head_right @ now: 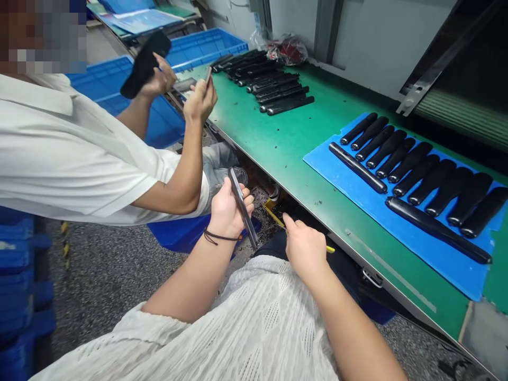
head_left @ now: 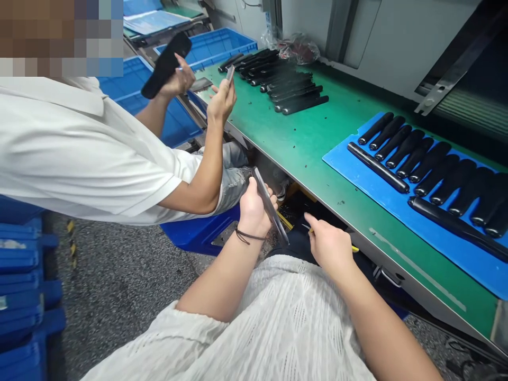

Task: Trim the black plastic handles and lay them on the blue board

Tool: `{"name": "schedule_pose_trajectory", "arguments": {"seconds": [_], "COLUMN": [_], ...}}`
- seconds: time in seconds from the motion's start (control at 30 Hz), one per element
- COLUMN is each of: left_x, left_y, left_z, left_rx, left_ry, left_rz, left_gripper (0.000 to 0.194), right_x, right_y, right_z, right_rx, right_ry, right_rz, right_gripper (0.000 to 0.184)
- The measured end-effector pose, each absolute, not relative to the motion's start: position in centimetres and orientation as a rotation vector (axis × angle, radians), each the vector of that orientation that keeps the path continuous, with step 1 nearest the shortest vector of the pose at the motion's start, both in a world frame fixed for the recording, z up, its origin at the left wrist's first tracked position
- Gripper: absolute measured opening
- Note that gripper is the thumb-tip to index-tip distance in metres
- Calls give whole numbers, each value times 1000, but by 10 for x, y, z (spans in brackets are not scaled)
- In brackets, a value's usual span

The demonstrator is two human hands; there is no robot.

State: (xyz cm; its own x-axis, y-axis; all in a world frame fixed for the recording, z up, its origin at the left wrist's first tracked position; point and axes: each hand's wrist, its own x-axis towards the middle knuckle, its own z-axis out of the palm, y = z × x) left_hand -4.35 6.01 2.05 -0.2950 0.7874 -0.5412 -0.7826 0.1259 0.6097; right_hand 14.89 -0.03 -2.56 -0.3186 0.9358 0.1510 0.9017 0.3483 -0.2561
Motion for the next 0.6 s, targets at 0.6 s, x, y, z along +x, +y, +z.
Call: {"name": "schedule_pose_trajectory", "arguments": {"seconds": [0.6], "left_x": [-34], "left_y": [24], "left_z": [0], "left_rx": [1953], "left_ry": [1478], "left_rz": [1770], "left_gripper": [39], "right_x": [141], "right_y": [-36], "right_z": [22], "right_rx": [-970], "right_ry": [-1813], "right_rz": [614], "right_gripper": [7]}}
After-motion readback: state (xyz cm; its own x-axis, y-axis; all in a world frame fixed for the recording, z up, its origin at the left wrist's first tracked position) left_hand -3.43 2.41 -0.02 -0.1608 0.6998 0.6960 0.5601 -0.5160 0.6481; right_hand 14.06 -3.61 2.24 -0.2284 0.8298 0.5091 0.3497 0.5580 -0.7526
